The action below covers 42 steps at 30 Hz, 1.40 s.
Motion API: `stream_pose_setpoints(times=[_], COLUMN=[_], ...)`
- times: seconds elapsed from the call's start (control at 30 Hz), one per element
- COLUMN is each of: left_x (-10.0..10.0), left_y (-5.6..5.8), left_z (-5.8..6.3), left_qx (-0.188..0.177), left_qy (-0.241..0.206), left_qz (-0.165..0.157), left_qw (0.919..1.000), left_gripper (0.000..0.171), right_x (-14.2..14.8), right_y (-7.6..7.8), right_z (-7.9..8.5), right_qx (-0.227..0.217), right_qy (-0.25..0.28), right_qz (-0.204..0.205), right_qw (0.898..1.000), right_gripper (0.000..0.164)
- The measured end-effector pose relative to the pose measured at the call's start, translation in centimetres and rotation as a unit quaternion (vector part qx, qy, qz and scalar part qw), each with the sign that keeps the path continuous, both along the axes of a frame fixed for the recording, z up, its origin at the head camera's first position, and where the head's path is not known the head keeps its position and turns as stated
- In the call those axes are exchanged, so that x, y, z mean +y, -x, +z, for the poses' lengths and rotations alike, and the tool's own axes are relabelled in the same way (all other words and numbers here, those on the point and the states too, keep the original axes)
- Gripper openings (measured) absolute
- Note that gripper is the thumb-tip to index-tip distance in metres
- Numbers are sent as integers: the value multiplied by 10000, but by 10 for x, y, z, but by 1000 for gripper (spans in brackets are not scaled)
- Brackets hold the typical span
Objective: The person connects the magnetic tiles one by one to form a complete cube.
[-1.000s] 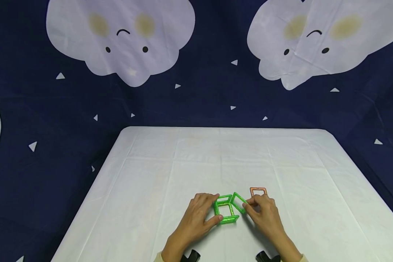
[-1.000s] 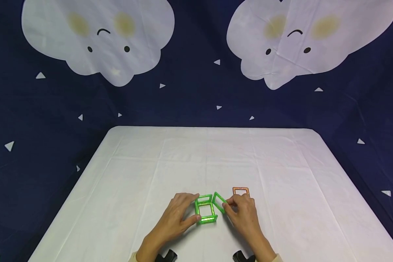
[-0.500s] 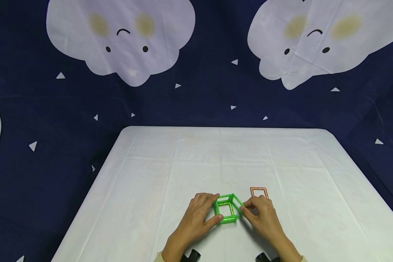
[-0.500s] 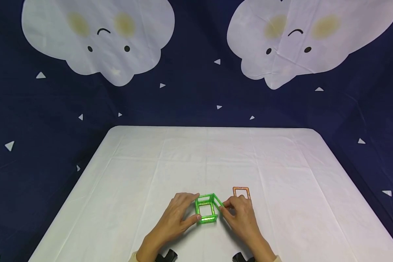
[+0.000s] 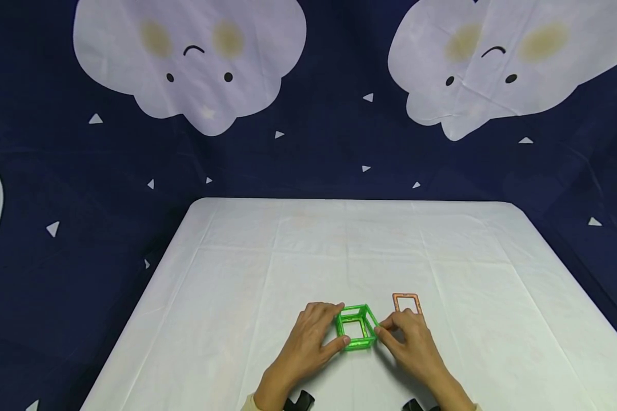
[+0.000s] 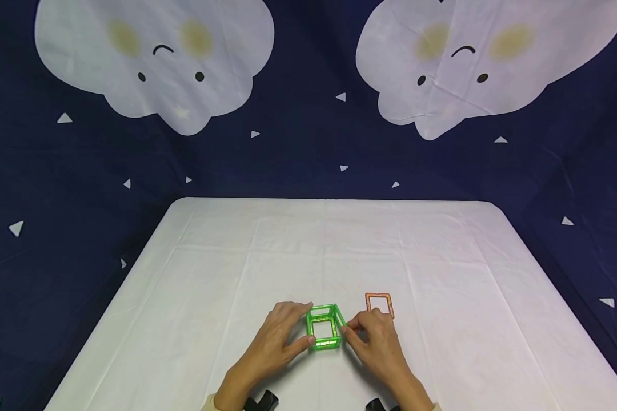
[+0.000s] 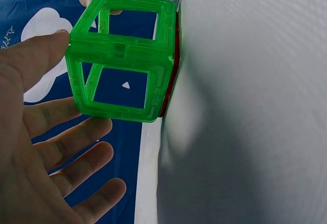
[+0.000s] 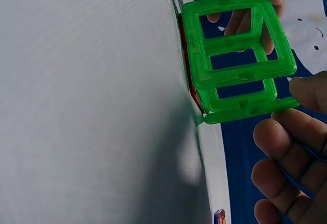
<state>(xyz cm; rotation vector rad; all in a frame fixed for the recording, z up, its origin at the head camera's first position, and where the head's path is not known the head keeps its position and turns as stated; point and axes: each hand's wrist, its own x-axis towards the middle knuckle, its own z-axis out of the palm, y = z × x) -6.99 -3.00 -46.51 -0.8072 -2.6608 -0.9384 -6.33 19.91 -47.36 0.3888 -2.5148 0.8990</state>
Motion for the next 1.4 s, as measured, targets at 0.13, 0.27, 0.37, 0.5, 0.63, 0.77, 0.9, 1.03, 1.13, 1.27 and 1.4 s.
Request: stream_pose_setpoints(times=[0.13,0.27,0.37,0.5,0.63,0.77,0.9,1.03,1.13,1.27,1.4], left_x=[1,2,2,3,4,4,3,1,-1,-2,-3], left_y=[0,1,1,0,0,0,1,3,5,7,9], left_z=[0,0,1,2,2,2,4,6,7,11,13], left_qx=[-13,-34,-26,-58,-125,-147,-179,-197,-223,-352,-491], left_qy=[16,50,73,90,115,130,164,238,279,401,541], left_qz=[1,2,7,19,28,2,-65,-147,-229,-321,-387], left_qw=[10000,10000,10000,9999,9999,9998,9997,9994,9991,9981,9966], left_gripper=[54,54,54,55,54,55,56,57,58,59,59], right_x=[0,1,2,3,5,8,12,18,24,36,50], right_y=[-1,-2,-4,-5,-5,-4,-2,1,5,14,23], right_z=[0,-1,-1,-1,0,-1,0,3,4,5,6], right_qx=[-35,-151,-125,28,57,87,39,-51,-28,147,362], right_qy=[22,6,18,93,172,210,141,27,-78,-324,-610], right_qz=[27,75,86,79,43,47,61,32,59,161,183], right_qw=[10000,9999,9999,9999,9998,9997,9999,10000,9999,9992,9973], right_gripper=[27,26,27,30,29,28,25,23,22,22,23])
